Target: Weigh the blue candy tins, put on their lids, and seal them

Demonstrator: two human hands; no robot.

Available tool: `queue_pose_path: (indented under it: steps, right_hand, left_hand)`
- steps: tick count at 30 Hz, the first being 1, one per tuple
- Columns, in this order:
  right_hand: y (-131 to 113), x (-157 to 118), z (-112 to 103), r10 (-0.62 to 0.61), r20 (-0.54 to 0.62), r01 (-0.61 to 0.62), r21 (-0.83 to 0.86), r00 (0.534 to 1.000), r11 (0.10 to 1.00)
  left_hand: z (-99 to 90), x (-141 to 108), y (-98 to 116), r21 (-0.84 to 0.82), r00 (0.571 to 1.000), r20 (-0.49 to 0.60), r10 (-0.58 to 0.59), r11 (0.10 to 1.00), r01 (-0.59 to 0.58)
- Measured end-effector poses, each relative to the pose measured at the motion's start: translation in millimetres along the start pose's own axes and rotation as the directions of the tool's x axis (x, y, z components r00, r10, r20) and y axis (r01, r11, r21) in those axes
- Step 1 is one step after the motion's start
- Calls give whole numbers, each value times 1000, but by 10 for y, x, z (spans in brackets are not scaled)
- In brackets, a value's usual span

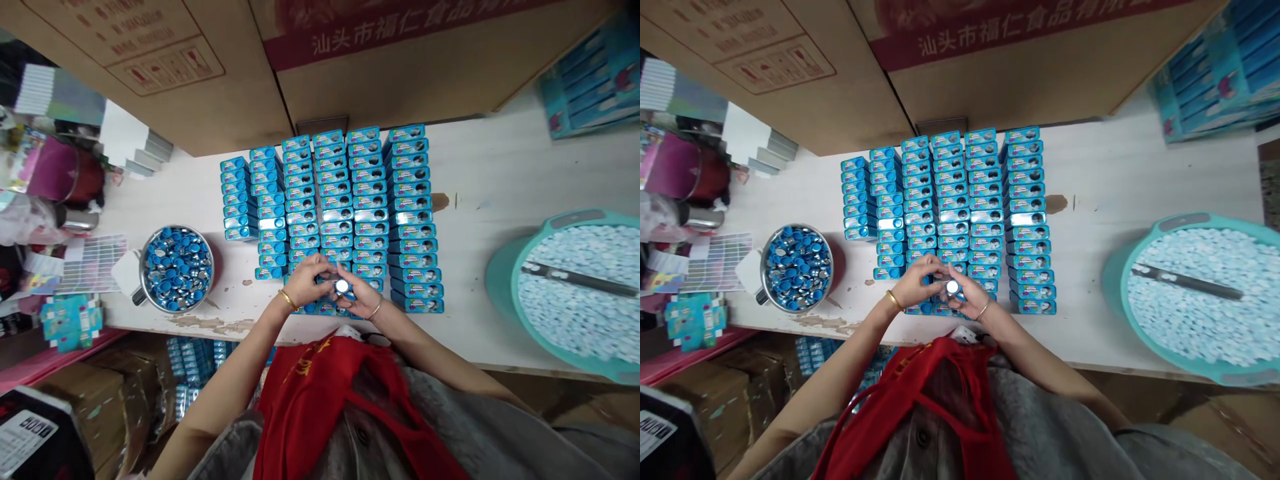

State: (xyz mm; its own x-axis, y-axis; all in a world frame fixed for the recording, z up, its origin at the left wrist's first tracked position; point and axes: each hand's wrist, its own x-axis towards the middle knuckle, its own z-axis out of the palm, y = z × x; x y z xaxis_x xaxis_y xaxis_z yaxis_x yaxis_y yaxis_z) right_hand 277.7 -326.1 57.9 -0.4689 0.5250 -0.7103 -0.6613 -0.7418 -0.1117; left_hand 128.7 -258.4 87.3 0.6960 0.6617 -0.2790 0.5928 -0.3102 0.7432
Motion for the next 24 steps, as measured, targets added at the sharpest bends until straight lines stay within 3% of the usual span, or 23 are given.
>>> queue_pose_path:
  steps: [7,11,13,16,18,21,24]
  right_hand:
    - [-43,98,-12,2,11,-2,-16,1000,1000]
    - [-86,108,-58,98,78,-94,-53,992,994]
    - [-97,104,-66,112,65,-108,-62,992,992]
    - [-122,100,-44,66,18,-65,-60,998,996]
    - [-147,95,-18,-5,-29,3,-74,1000,997]
    - [-186,77,12,-105,-75,99,-80,992,992]
    - [-214,53,19,-141,-54,138,-46,989,989]
  left_hand:
    - [-48,81,3,226,992,124,13,973,-41]
    - [-120,124,-51,144,964,259,65,984,-105]
    - [-126,126,-82,92,962,259,91,989,-119]
    - [-96,134,-145,45,992,115,43,998,-49]
    - [-72,166,-206,23,996,-39,-81,996,82]
    - [-80,270,-309,6,928,-193,-318,946,325]
    - [-141,416,-362,108,838,-248,-487,845,523]
